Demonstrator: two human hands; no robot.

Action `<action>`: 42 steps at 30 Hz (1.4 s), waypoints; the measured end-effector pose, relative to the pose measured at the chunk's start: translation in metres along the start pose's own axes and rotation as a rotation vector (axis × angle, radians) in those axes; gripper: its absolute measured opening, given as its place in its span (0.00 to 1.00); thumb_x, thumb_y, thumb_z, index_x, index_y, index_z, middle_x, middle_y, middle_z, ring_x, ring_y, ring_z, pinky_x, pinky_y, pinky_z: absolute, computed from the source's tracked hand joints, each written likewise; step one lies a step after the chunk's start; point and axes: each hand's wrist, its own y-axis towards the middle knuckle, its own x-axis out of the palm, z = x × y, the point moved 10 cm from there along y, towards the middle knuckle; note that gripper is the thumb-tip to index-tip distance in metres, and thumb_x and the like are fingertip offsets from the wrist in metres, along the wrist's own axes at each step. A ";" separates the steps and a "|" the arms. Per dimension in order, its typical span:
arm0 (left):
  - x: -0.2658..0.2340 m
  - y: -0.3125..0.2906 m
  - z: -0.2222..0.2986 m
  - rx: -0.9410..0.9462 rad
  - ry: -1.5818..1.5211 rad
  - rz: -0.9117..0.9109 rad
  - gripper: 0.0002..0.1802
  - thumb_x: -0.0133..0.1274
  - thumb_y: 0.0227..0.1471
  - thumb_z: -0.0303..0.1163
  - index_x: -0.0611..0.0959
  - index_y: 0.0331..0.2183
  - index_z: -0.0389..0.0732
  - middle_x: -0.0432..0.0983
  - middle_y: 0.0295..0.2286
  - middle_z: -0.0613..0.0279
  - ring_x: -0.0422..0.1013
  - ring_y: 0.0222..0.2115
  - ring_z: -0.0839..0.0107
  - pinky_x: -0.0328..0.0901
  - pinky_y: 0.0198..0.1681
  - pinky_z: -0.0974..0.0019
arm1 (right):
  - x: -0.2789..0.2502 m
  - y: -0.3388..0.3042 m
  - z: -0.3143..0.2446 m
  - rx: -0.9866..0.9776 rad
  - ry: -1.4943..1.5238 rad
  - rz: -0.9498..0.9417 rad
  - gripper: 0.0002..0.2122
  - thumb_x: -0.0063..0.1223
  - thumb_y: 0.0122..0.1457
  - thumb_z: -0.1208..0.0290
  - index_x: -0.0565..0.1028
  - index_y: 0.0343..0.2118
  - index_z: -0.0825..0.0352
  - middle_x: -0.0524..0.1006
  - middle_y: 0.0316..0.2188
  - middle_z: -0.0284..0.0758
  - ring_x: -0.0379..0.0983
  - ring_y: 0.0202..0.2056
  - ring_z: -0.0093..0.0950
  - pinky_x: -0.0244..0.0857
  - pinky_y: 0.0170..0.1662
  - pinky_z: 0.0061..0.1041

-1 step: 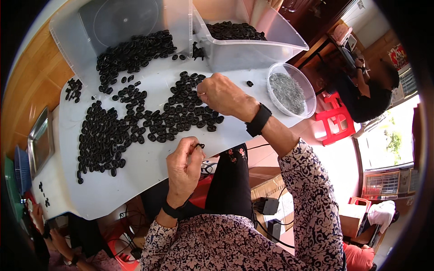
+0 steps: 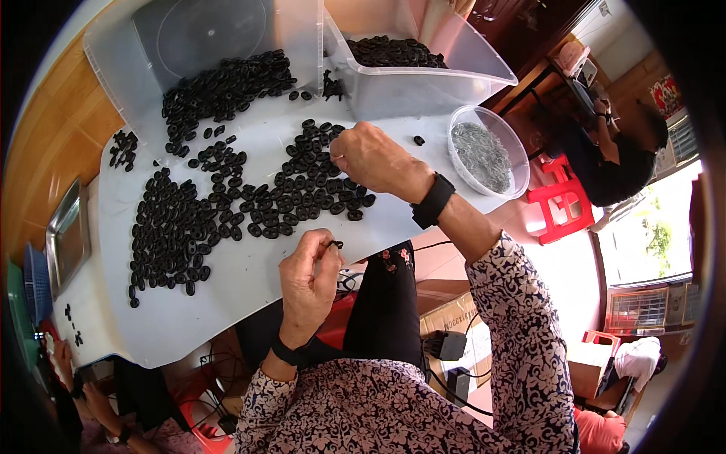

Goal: Assembling small black plastic components by hand, inserting small metal pins into plastic shells.

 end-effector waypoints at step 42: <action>0.001 0.003 0.005 -0.001 0.046 -0.019 0.03 0.46 0.55 0.24 0.72 0.33 0.34 0.73 0.21 0.63 0.68 0.21 0.82 0.65 0.23 0.75 | 0.033 -0.098 -0.030 0.212 1.527 0.154 0.08 0.52 0.57 0.82 0.73 0.40 0.70 0.75 0.30 0.27 0.70 0.33 0.13 0.68 0.38 0.15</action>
